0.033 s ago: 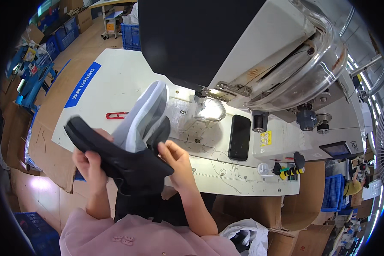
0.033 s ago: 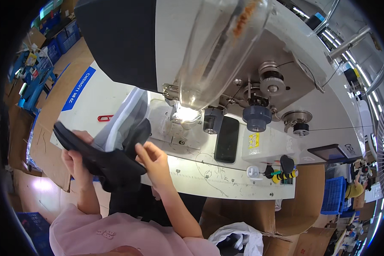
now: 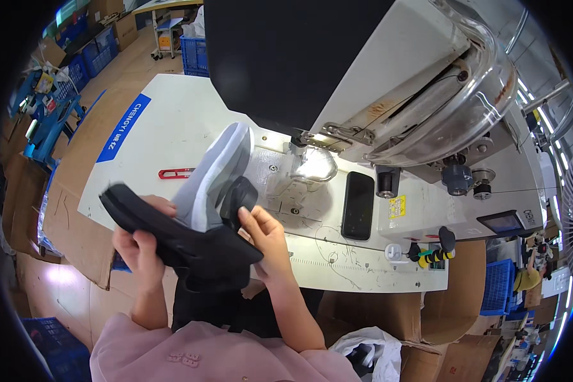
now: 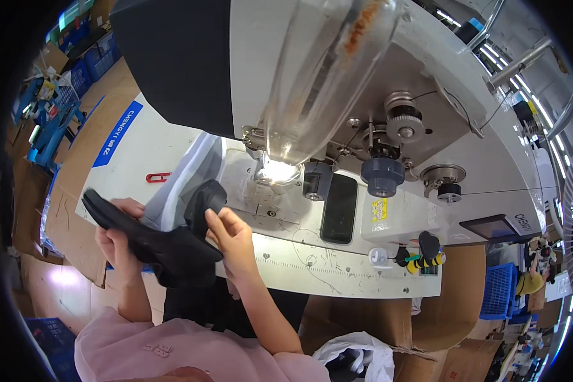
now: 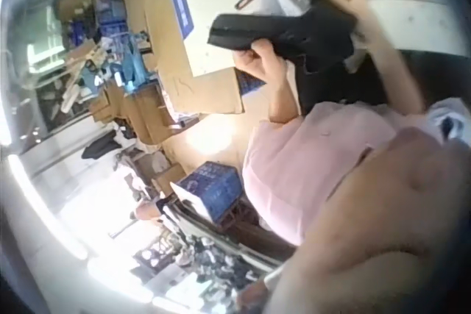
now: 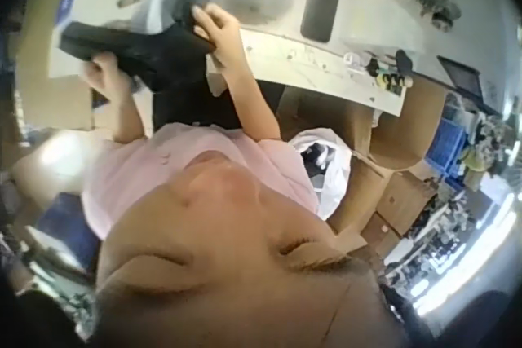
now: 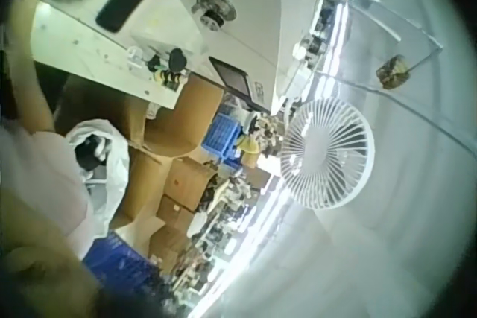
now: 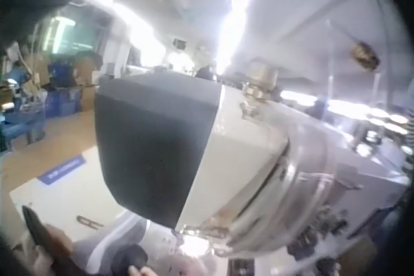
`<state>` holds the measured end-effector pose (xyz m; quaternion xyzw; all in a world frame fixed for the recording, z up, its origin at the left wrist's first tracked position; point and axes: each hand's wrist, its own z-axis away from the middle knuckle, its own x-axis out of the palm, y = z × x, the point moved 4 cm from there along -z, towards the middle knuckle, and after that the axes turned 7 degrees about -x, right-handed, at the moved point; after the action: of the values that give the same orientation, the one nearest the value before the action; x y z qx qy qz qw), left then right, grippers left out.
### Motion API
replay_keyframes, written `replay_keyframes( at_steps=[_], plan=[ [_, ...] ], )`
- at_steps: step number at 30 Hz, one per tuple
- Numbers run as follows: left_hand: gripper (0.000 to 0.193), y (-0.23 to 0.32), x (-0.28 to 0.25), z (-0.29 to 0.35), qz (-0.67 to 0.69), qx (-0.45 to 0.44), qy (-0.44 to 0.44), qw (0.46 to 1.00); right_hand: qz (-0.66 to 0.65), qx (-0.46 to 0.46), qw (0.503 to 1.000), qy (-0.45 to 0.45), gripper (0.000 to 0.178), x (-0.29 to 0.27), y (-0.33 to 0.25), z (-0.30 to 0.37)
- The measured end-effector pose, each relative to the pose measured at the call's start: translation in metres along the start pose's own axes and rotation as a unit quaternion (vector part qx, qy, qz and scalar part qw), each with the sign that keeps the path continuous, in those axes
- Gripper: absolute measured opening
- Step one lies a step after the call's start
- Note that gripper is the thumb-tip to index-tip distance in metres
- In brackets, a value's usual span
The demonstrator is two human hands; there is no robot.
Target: The person stitches shoe upper components using a sewing machine and trims excess thread with thread snips.
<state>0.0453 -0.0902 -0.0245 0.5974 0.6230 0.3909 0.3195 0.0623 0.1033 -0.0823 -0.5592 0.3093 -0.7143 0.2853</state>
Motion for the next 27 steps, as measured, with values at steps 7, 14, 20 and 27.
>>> replay_keyframes(
  at_steps=[7, 14, 20, 27],
  plan=[
    [0.026, -0.018, 0.027, -0.004, 0.059, -0.108, -0.126, 0.984, 0.098, -0.208, 0.972, 0.048, 0.007, -0.025, -0.064, 0.006],
    [0.027, -0.011, 0.1, -0.031, 0.037, -0.155, -0.273, 0.949, 0.275, -0.439, 0.848, 0.113, 0.016, -0.027, -0.107, 0.009],
    [0.027, -0.002, 0.121, -0.042, -0.06, -0.121, -0.284, 0.949, 0.306, -0.363, 0.872, 0.121, 0.032, -0.031, -0.108, 0.004],
    [0.026, -0.011, 0.122, -0.041, -0.066, -0.161, -0.279, 0.944, 0.362, -0.346, 0.86, 0.101, 0.023, -0.039, -0.11, 0.002]
  ],
)
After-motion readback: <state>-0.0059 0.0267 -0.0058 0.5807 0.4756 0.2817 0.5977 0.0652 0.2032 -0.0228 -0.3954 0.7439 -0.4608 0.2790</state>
